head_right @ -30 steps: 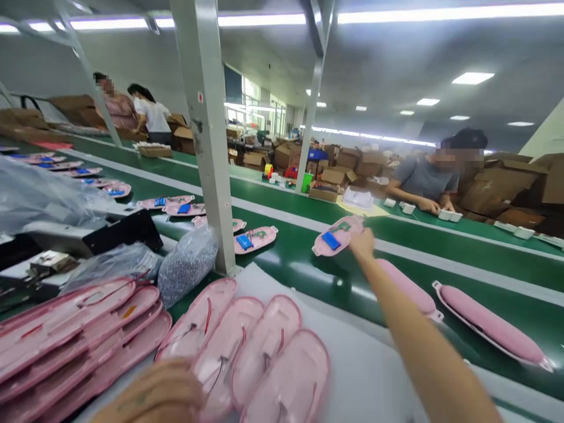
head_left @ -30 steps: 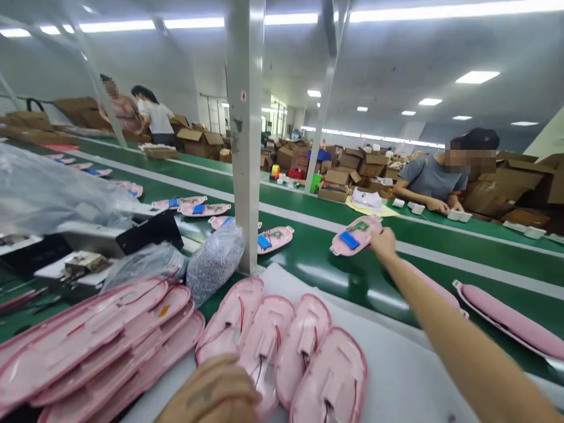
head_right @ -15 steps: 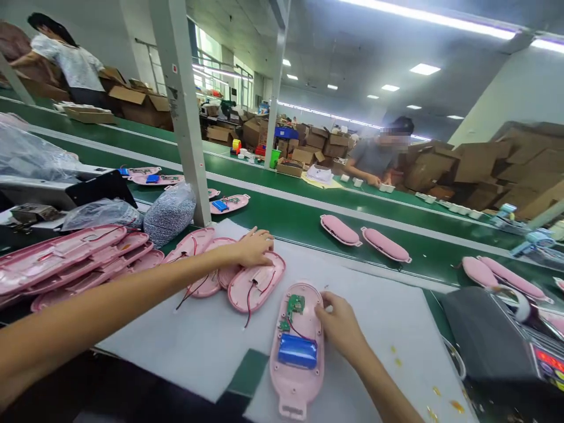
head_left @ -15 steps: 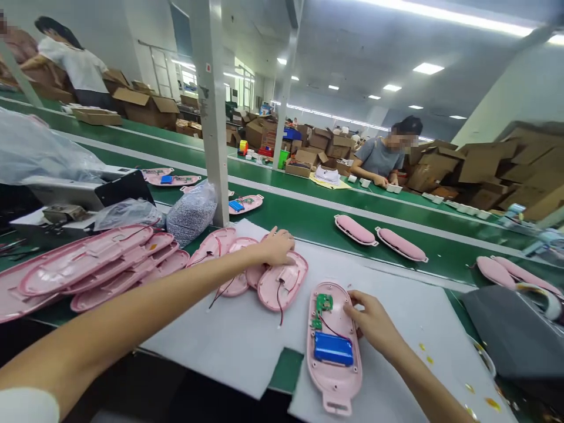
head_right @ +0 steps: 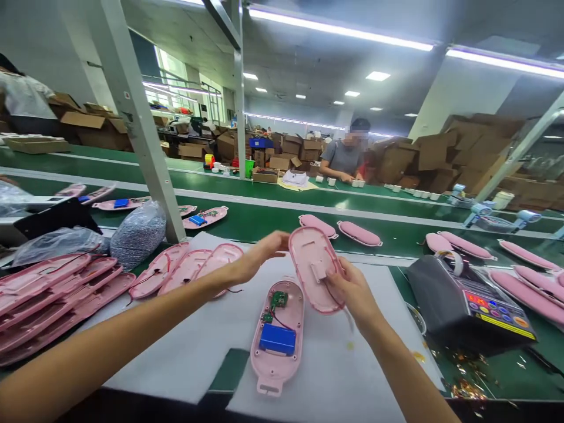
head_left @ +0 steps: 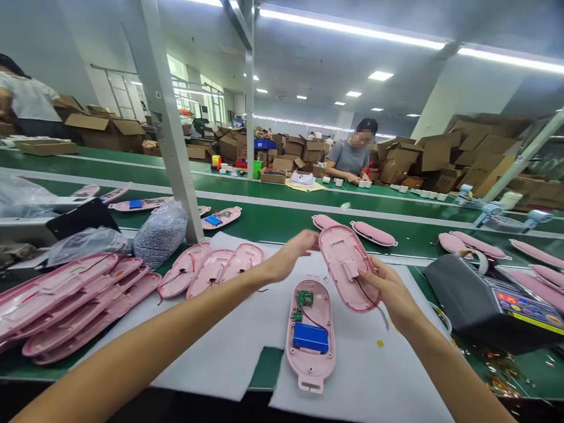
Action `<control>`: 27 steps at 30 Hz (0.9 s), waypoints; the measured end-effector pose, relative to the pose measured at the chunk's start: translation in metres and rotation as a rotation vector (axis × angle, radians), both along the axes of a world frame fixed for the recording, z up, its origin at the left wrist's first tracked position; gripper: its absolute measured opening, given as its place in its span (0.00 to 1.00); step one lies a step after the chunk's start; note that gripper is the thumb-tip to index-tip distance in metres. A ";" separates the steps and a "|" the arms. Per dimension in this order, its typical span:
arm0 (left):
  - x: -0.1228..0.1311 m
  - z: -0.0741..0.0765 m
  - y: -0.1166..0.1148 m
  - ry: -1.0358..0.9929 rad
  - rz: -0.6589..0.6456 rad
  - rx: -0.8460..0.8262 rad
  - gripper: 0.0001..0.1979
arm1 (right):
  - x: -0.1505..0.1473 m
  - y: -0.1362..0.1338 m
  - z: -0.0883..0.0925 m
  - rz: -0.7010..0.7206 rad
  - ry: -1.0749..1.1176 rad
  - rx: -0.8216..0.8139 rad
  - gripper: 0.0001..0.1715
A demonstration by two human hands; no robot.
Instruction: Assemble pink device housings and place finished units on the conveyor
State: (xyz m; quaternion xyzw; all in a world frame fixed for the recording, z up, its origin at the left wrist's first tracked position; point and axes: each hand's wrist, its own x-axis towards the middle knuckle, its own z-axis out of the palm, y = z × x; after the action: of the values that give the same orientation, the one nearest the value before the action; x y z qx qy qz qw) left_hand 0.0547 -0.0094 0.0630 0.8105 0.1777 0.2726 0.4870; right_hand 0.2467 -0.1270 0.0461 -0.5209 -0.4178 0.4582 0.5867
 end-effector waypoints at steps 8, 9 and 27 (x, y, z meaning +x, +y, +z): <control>-0.038 -0.047 -0.010 0.496 -0.148 0.907 0.13 | 0.037 -0.034 -0.017 0.087 -0.321 -0.101 0.22; -0.048 -0.046 -0.018 0.531 -0.069 0.947 0.12 | 0.034 -0.034 -0.018 0.087 -0.320 -0.122 0.21; -0.096 -0.054 -0.091 -0.050 0.522 0.464 0.10 | -0.093 -0.022 -0.052 -0.181 -0.001 -0.086 0.24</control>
State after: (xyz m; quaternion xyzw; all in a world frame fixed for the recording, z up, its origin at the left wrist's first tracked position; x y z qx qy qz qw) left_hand -0.0409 -0.1005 0.0088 0.8199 0.3001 0.4409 0.2080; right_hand 0.1539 -0.1493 -0.0061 -0.5814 -0.3493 0.4206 0.6026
